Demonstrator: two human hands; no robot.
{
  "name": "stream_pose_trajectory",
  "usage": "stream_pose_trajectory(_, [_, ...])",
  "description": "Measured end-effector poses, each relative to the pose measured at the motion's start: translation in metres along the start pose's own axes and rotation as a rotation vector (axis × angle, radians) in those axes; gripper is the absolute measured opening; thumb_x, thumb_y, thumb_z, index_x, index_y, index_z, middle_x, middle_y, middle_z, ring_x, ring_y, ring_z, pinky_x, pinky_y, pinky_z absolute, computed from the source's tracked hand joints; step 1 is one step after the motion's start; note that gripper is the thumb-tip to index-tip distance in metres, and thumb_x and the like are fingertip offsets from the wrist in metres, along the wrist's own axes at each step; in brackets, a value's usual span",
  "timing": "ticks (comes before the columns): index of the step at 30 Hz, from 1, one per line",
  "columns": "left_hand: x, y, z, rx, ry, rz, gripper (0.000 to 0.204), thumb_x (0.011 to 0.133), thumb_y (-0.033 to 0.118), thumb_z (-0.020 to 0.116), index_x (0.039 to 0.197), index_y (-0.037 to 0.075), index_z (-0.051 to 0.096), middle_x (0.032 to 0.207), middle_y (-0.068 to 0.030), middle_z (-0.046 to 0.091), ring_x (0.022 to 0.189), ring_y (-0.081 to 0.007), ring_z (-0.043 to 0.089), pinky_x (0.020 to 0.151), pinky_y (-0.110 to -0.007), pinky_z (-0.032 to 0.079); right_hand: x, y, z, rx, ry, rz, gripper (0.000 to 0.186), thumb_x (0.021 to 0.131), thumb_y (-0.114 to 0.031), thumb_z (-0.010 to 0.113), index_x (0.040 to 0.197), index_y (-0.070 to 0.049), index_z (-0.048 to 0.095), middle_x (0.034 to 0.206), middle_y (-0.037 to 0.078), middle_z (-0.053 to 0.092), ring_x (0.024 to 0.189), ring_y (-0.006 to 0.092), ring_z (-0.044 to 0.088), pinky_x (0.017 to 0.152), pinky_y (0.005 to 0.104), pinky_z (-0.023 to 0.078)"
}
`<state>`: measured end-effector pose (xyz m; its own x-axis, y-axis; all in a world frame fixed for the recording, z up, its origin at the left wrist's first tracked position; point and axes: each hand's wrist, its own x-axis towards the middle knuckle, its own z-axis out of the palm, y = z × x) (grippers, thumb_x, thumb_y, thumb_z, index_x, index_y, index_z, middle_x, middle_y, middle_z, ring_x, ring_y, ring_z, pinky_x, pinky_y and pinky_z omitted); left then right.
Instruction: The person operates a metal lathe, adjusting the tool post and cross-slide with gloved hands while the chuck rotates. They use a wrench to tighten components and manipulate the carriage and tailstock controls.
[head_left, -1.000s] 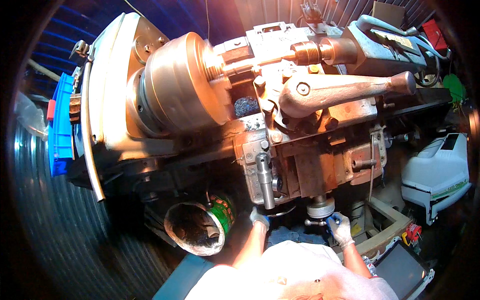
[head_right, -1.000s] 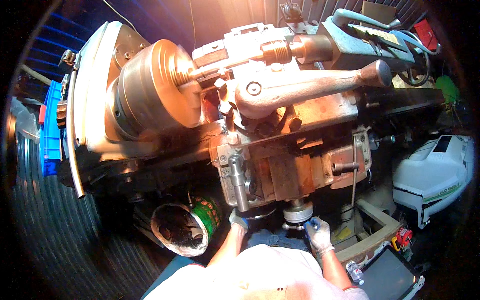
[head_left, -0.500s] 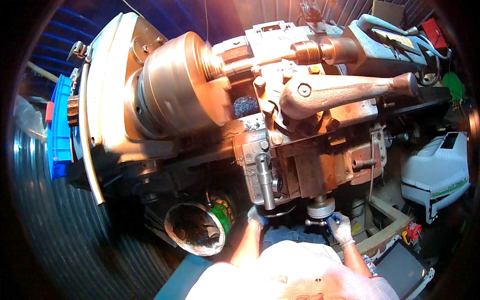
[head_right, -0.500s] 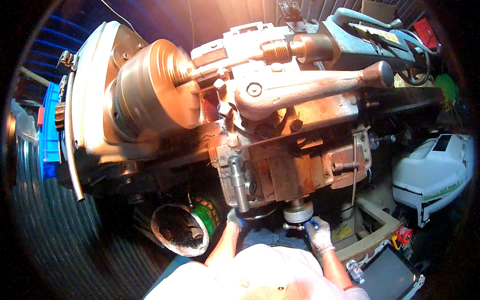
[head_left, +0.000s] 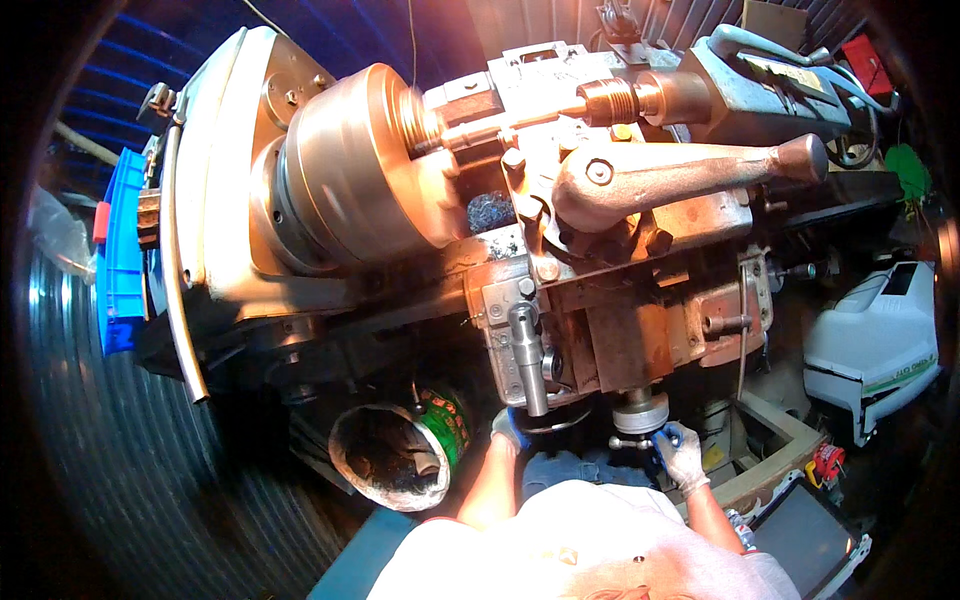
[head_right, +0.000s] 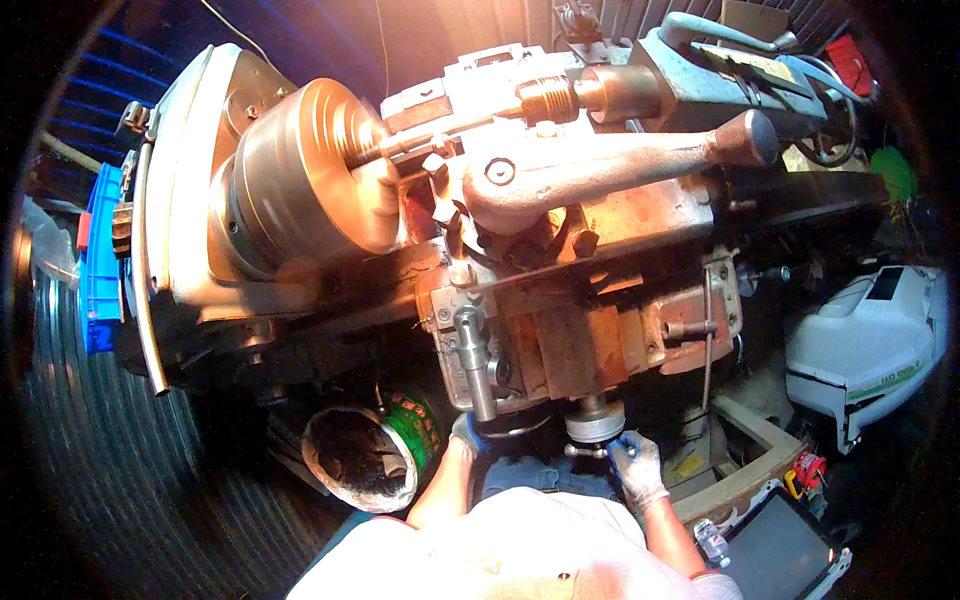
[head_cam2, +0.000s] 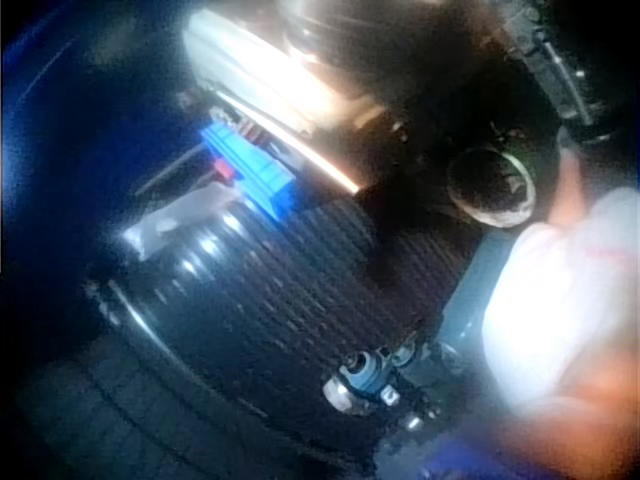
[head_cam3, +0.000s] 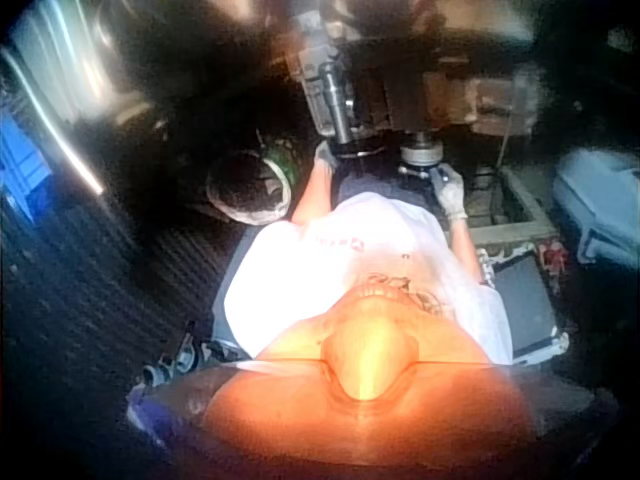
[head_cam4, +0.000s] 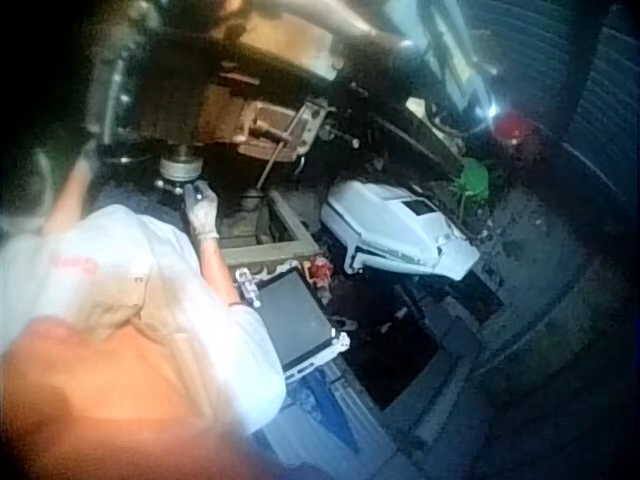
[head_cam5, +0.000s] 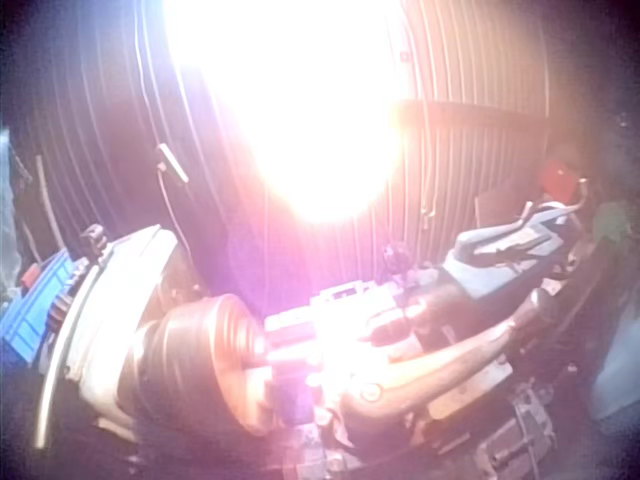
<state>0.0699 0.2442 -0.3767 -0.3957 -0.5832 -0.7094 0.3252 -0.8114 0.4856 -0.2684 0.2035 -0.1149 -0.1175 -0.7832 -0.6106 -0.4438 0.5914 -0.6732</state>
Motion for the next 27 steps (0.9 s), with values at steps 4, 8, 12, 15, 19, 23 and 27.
stream_pose_trajectory(4, [-0.005, 0.006, 0.000, 0.102, 0.053, 0.018, 0.037, 0.097, 0.021, 0.044, 0.131, 0.010, 0.053, 0.126, -0.0109, 0.060, 0.114, -0.0245, 0.056, 0.098, -0.036, 0.046, 0.004, 0.021, 0.003, -0.004, 0.016, -0.031, 0.017, 0.081, -0.014, 0.068, 0.079, 0.001, 0.061, 0.064, 0.009, 0.056, 0.060, 0.0125, 0.050, 0.056, 0.0331, 0.044])
stream_pose_trajectory(8, [-0.008, 0.008, -0.005, 0.047, 0.133, -0.055, 0.038, 0.096, 0.025, 0.045, 0.129, 0.009, 0.054, 0.124, -0.0119, 0.061, 0.113, -0.0243, 0.057, 0.097, -0.037, 0.046, 0.002, 0.013, 0.002, 0.021, 0.020, -0.028, 0.016, 0.082, -0.014, 0.068, 0.080, 0.001, 0.061, 0.063, 0.008, 0.056, 0.060, 0.0117, 0.050, 0.055, 0.0326, 0.044])
stream_pose_trajectory(12, [-0.010, 0.012, -0.007, 0.018, 0.185, -0.084, 0.039, 0.095, 0.028, 0.046, 0.127, 0.009, 0.056, 0.122, -0.0128, 0.062, 0.111, -0.0242, 0.057, 0.097, -0.039, 0.047, -0.001, -0.007, -0.001, 0.039, 0.001, -0.012, 0.017, 0.083, -0.014, 0.067, 0.080, 0.001, 0.061, 0.064, 0.008, 0.056, 0.060, 0.0112, 0.050, 0.055, 0.0323, 0.044])
stream_pose_trajectory(15, [-0.010, 0.013, -0.008, -0.001, 0.209, -0.087, 0.040, 0.094, 0.031, 0.046, 0.125, 0.008, 0.057, 0.121, -0.0135, 0.062, 0.110, -0.0240, 0.058, 0.097, -0.040, 0.047, -0.001, -0.003, -0.001, -0.023, 0.020, -0.078, 0.017, 0.083, -0.014, 0.067, 0.080, 0.001, 0.061, 0.064, 0.008, 0.057, 0.060, 0.0107, 0.051, 0.054, 0.0320, 0.043])
stream_pose_trajectory(19, [-0.009, 0.015, -0.009, -0.019, 0.229, -0.092, 0.042, 0.093, 0.035, 0.048, 0.123, 0.007, 0.059, 0.119, -0.0144, 0.063, 0.109, -0.0239, 0.058, 0.097, -0.041, 0.047, 0.000, 0.002, 0.001, -0.009, 0.029, -0.070, 0.017, 0.083, -0.015, 0.067, 0.080, 0.001, 0.062, 0.063, 0.008, 0.057, 0.059, 0.0107, 0.051, 0.054, 0.0321, 0.043])
stream_pose_trajectory(23, [-0.008, 0.013, -0.012, -0.056, 0.249, -0.096, 0.044, 0.092, 0.038, 0.049, 0.120, 0.007, 0.060, 0.117, -0.0153, 0.063, 0.108, -0.0237, 0.059, 0.096, -0.043, 0.047, 0.000, -0.004, 0.000, -0.005, 0.013, -0.036, 0.017, 0.082, -0.015, 0.068, 0.080, 0.001, 0.062, 0.063, 0.008, 0.057, 0.059, 0.0115, 0.051, 0.055, 0.0324, 0.044])
stream_pose_trajectory(27, [-0.003, 0.008, -0.019, -0.136, 0.261, -0.083, 0.047, 0.091, 0.042, 0.050, 0.118, 0.006, 0.062, 0.115, -0.0162, 0.064, 0.107, -0.0235, 0.059, 0.096, -0.044, 0.048, 0.002, 0.008, 0.000, -0.044, 0.010, -0.023, 0.019, 0.082, -0.016, 0.069, 0.082, 0.002, 0.063, 0.065, 0.011, 0.059, 0.061, 0.0138, 0.054, 0.058, 0.0332, 0.045])
